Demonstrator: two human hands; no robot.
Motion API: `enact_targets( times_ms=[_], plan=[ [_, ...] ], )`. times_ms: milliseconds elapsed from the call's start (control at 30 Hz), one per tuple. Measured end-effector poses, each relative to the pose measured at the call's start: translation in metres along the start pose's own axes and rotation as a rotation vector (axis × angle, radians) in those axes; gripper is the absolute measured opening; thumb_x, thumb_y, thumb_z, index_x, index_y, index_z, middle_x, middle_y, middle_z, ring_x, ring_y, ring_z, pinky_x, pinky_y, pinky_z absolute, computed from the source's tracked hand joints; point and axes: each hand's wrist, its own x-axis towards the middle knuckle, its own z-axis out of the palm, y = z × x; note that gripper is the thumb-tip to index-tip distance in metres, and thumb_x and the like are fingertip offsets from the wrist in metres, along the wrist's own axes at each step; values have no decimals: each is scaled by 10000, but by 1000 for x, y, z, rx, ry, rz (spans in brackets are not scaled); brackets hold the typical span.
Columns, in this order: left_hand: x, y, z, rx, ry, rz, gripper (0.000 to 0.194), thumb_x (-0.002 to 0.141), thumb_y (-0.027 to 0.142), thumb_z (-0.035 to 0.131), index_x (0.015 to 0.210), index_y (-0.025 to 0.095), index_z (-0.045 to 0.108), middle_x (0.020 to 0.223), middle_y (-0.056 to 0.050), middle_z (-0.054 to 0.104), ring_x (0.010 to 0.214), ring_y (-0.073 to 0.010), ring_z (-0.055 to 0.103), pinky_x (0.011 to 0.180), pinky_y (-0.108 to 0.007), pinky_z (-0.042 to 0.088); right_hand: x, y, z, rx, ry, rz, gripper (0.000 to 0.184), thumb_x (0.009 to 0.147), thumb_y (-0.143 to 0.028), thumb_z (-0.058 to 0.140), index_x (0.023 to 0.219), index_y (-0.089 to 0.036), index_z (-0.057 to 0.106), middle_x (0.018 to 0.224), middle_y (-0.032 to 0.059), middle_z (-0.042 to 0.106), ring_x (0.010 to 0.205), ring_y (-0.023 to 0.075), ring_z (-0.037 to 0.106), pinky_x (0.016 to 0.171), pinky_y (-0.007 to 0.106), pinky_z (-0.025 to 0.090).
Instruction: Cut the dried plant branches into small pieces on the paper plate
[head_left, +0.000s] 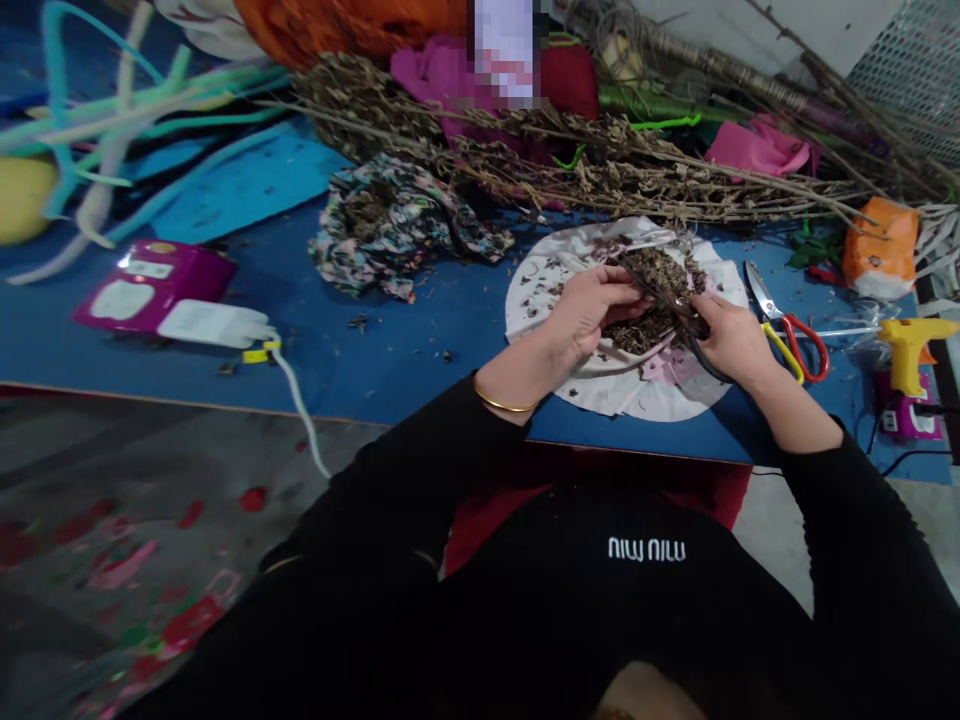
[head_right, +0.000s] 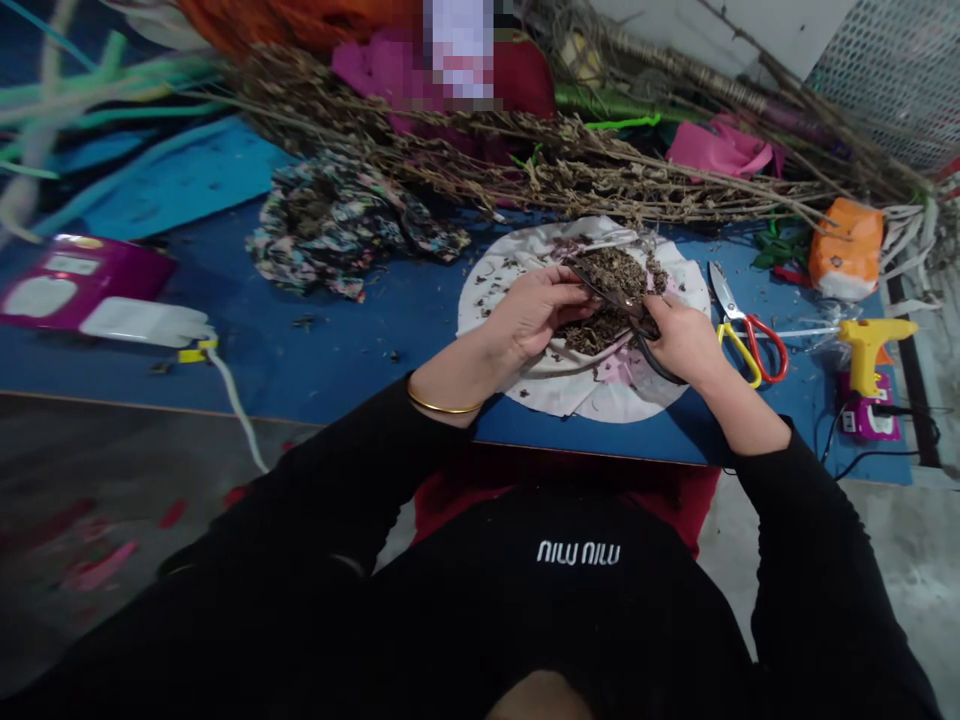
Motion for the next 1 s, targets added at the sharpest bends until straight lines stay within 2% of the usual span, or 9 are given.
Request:
enact_targets(
  times_ms=[133, 300, 467, 700, 867, 1000],
  plan=[
    [-1, 3, -1, -46, 0, -8, 207, 783, -16, 680, 845, 168, 609, 709, 3, 683, 714, -139, 716, 867, -336, 614, 0, 5, 0, 29, 43, -14, 364, 905, -342, 484, 1158, -174, 686, 1005, 138, 741, 889, 274, 675, 720, 345, 458],
    [3, 5, -6, -121, 31, 44, 186, 828, -22, 648, 840, 160, 612, 733, 9, 678, 709, -113, 699, 879, -311, 608, 0, 8, -4, -14, 97, 28, 641, 923, -608, 482, 1369, -164, 600, 1213, 176, 691, 941, 319, 670, 716, 376, 477],
    [9, 2, -7, -176, 64, 62, 201, 819, -27, 655, 813, 171, 620, 755, 5, 683, 769, -125, 701, 894, -321, 609, 1, 6, -3, -36, 62, -7, 741, 920, -713, 430, 1384, -158, 589, 1175, 179, 675, 909, 318, 660, 715, 395, 483],
    [6, 0, -4, -158, 67, 24, 216, 808, -42, 644, 750, 163, 613, 717, 5, 667, 738, -115, 685, 866, -297, 595, 0, 4, -2, -69, 51, 0, 727, 931, -706, 411, 1382, -165, 592, 1170, 172, 671, 895, 306, 651, 700, 384, 469],
    [3, 1, -3, -74, 109, 80, 221, 777, -36, 652, 788, 179, 602, 716, 4, 689, 740, -129, 696, 852, -311, 596, 0, 3, -3, -64, 49, -4, 653, 934, -641, 442, 1358, -172, 609, 1157, 163, 679, 885, 300, 648, 687, 373, 451],
    [1, 2, -3, 9, 95, 90, 212, 771, -12, 651, 817, 189, 600, 736, -3, 714, 788, -151, 730, 856, -331, 607, -1, 1, -5, -61, 34, 6, 587, 934, -592, 459, 1312, -179, 637, 1138, 158, 690, 905, 299, 646, 693, 363, 438]
  ],
)
